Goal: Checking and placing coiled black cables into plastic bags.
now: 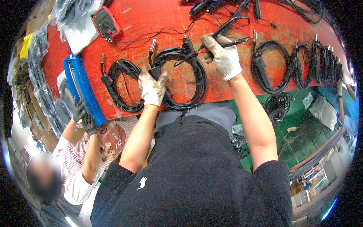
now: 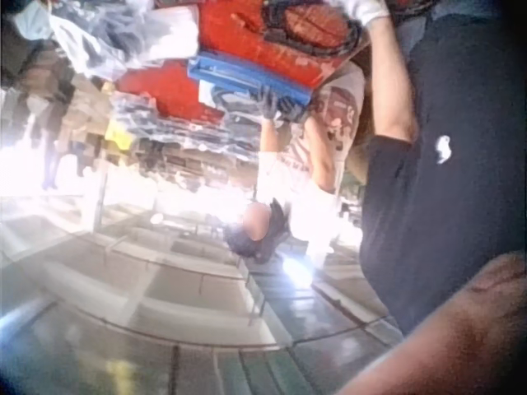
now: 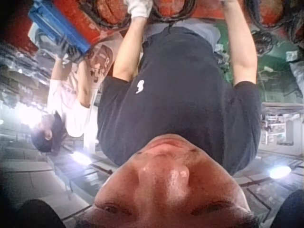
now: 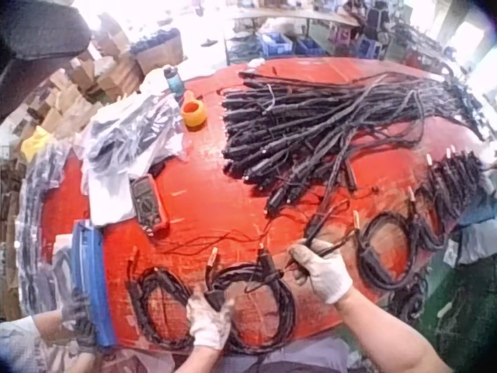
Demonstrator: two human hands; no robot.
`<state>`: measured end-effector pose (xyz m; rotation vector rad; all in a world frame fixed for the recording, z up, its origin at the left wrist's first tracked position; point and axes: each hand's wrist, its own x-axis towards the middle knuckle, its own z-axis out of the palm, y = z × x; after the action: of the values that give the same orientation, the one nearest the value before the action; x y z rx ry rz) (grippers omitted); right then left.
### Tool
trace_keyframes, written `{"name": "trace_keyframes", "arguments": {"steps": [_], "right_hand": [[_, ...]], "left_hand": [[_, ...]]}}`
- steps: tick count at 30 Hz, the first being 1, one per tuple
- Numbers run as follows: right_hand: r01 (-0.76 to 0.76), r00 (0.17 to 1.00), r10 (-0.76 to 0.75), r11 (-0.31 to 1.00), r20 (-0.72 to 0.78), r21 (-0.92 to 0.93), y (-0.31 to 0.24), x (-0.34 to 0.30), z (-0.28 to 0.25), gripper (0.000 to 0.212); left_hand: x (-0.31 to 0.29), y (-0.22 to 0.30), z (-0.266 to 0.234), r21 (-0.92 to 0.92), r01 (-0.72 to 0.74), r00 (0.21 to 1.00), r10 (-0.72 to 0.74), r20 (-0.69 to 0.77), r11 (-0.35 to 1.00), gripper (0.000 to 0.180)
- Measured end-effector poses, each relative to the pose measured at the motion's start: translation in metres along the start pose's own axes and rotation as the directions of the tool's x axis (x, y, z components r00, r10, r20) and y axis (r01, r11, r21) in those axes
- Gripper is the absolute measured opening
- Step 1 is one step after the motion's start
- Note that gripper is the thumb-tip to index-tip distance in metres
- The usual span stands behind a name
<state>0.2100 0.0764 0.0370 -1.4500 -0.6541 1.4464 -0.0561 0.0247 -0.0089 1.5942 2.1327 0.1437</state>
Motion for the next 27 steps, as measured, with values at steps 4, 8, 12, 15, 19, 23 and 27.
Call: {"name": "trace_keyframes", "arguments": {"steps": [4,8,12,15,19,23,27], "right_hand": [[-0.047,0.998,0.045,0.998,-0.040,-0.038,0.001,-0.001,0.004,0.022],[-0.035,0.996,0.030,0.998,-0.088,-0.049,-0.004,-0.008,0.002,0.023],[-0.033,0.998,0.032,0.999,-0.060,-0.028,-0.002,-0.007,0.004,0.023],[-0.028,0.999,0.027,1.000,-0.044,-0.010,-0.006,-0.009,0.008,0.023],[-0.022,0.998,0.020,0.999,-0.055,-0.033,-0.002,-0.008,0.008,0.023],[-0.024,0.997,0.022,0.999,-0.070,-0.025,-0.003,-0.010,0.010,0.023],[-0.009,0.996,0.006,0.999,-0.088,-0.042,-0.002,-0.010,0.009,0.023]], "left_hand": [[-0.001,0.000,0.042,0.238,0.122,0.992,-0.116,-0.040,0.964,0.104],[0.005,0.001,0.059,0.188,0.129,0.990,-0.115,-0.079,0.974,0.099],[0.004,0.004,0.056,0.009,0.199,0.968,-0.195,-0.159,0.980,0.090],[0.003,-0.003,0.061,-0.004,0.163,0.967,-0.160,-0.196,0.987,0.090],[0.004,-0.003,0.062,-0.007,0.162,0.970,-0.161,-0.180,0.987,0.093],[0.002,0.000,0.056,0.022,0.183,0.977,-0.180,-0.113,0.983,0.097],[0.003,0.004,0.055,0.041,0.195,0.971,-0.187,-0.148,0.980,0.096]]}}
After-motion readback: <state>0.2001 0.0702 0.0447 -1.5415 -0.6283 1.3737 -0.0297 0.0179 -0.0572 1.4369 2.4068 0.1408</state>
